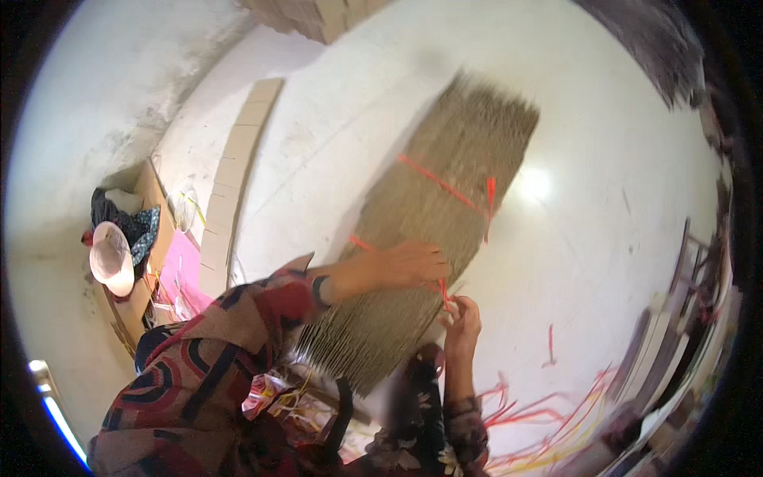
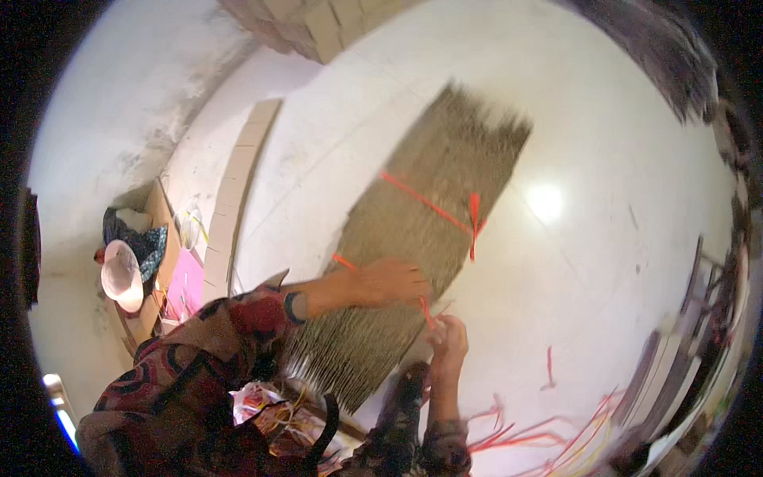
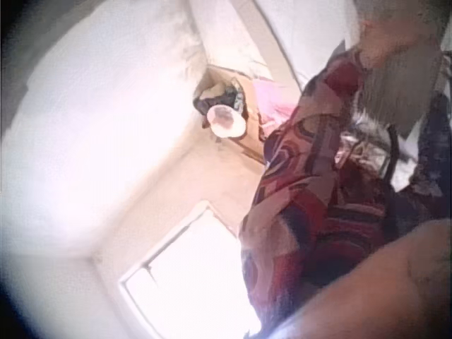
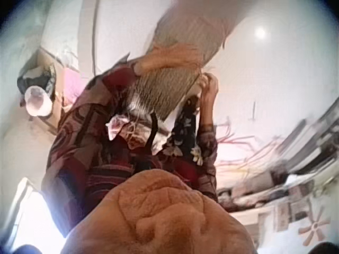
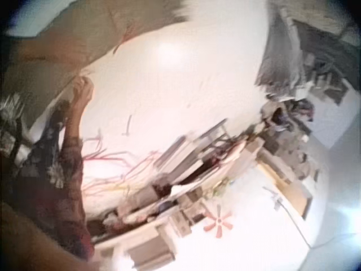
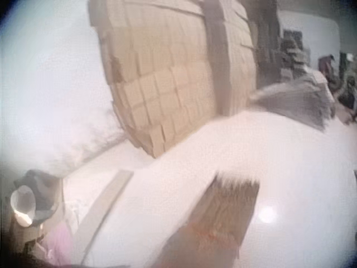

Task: The person gathers a stack of thin paper sheets, aligns them, and ties the bundle with a red ribbon. They then cut the ribbon and place the finished bundle aside.

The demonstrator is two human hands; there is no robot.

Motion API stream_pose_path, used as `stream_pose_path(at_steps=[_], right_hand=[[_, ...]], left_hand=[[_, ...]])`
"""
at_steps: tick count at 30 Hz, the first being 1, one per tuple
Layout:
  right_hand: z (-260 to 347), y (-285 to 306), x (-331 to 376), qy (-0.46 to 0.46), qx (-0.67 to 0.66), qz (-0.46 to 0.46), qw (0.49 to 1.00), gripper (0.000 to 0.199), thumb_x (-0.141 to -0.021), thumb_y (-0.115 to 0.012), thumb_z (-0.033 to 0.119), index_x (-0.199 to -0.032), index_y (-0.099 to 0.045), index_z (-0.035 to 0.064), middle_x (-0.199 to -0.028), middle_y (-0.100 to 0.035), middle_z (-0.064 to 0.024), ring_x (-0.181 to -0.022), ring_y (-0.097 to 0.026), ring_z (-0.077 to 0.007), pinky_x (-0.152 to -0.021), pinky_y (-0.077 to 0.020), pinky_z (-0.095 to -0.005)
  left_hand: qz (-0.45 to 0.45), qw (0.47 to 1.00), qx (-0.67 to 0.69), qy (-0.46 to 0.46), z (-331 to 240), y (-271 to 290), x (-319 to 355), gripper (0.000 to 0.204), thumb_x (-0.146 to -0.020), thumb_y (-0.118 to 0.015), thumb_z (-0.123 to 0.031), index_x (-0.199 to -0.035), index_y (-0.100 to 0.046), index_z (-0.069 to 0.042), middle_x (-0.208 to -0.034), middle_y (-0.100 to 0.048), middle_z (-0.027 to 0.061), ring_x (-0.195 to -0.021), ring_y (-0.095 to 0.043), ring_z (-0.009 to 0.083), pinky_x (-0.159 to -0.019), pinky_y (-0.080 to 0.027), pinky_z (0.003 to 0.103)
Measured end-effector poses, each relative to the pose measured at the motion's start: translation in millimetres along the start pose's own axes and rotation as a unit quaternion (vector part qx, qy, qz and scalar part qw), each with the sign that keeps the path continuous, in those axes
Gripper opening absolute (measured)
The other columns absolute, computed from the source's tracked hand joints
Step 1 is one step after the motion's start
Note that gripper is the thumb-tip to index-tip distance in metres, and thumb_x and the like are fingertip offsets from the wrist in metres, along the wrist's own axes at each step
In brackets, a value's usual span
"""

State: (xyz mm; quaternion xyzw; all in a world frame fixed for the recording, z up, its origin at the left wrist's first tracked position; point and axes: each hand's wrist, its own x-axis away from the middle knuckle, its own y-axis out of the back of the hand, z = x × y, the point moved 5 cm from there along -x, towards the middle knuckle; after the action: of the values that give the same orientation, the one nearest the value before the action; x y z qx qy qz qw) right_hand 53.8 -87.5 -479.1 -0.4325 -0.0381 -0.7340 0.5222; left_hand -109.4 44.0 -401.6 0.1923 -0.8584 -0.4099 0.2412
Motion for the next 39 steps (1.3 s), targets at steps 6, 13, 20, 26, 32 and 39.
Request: stream_pose_path(at_steps=[6,13,20,26,32,39], right_hand=[[-28,-31,24,0.069,0.409,0.245,0.877,0.088,-0.066,-0.078,0.023,-0.135,-0.027,-0.0018,-0.124,-0.049,-0.0182,-0.104,-0.055,-0.0260,-0.086,-0.0445,-0.0338],[-37,-51,29,0.023,0.387,0.260,0.884,0.083,-0.064,-0.077,0.012,-0.131,-0.029,-0.0033,-0.121,-0.050,-0.0174,-0.109,-0.050,-0.0255,-0.093,-0.0400,-0.0358],[8,-120,-69,0.161,0.429,0.247,0.854,0.091,-0.065,-0.077,0.011,-0.138,-0.023,-0.0023,-0.132,-0.043,-0.0156,-0.121,-0.041,-0.0246,-0.101,-0.0323,-0.0355],[118,-320,-202,0.205,0.184,0.196,0.941,0.083,-0.082,-0.056,0.005,-0.144,-0.001,0.0083,-0.141,-0.023,-0.0212,-0.113,-0.049,-0.0361,-0.075,-0.0546,-0.0438],[24,-319,-168,0.036,0.278,0.393,0.876,0.058,-0.087,-0.054,0.012,-0.139,-0.029,0.0091,-0.108,-0.050,-0.0121,-0.091,-0.063,-0.0315,-0.051,-0.0552,-0.0344],[-28,-205,-23,0.008,0.666,0.562,0.491,0.059,-0.072,-0.072,0.021,-0.125,-0.051,0.0060,-0.098,-0.061,-0.0129,-0.083,-0.059,-0.0213,-0.072,-0.0496,-0.0324]], left_hand=[[-0.322,0.879,0.154,0.315,51,17,130,0.101,-0.067,-0.074,-0.037,-0.142,-0.017,-0.001,-0.145,-0.025,0.0163,-0.133,-0.024,0.0292,-0.109,-0.018,0.041],[-0.328,0.767,0.427,0.350,30,-100,187,0.110,-0.065,-0.078,-0.041,-0.143,-0.011,0.000,-0.145,-0.026,0.0191,-0.134,-0.025,0.0279,-0.109,-0.019,0.036],[-0.396,0.768,0.425,0.270,133,-36,132,0.105,-0.062,-0.079,-0.038,-0.139,-0.022,0.004,-0.141,-0.031,0.0216,-0.132,-0.029,0.0290,-0.108,-0.022,0.037],[-0.492,0.822,0.090,0.271,266,188,98,0.094,-0.071,-0.066,-0.055,-0.142,-0.024,-0.008,-0.142,-0.029,0.0213,-0.132,-0.029,0.0309,-0.107,-0.026,0.037],[-0.347,0.920,-0.065,0.168,190,215,180,0.073,-0.078,-0.066,-0.023,-0.139,-0.029,-0.010,-0.135,-0.040,0.0177,-0.124,-0.036,0.0369,-0.103,-0.028,0.044],[-0.106,0.915,0.003,0.388,77,-81,475,0.084,-0.065,-0.072,-0.017,-0.136,-0.032,-0.003,-0.118,-0.052,0.0184,-0.107,-0.051,0.0311,-0.092,-0.036,0.043]])
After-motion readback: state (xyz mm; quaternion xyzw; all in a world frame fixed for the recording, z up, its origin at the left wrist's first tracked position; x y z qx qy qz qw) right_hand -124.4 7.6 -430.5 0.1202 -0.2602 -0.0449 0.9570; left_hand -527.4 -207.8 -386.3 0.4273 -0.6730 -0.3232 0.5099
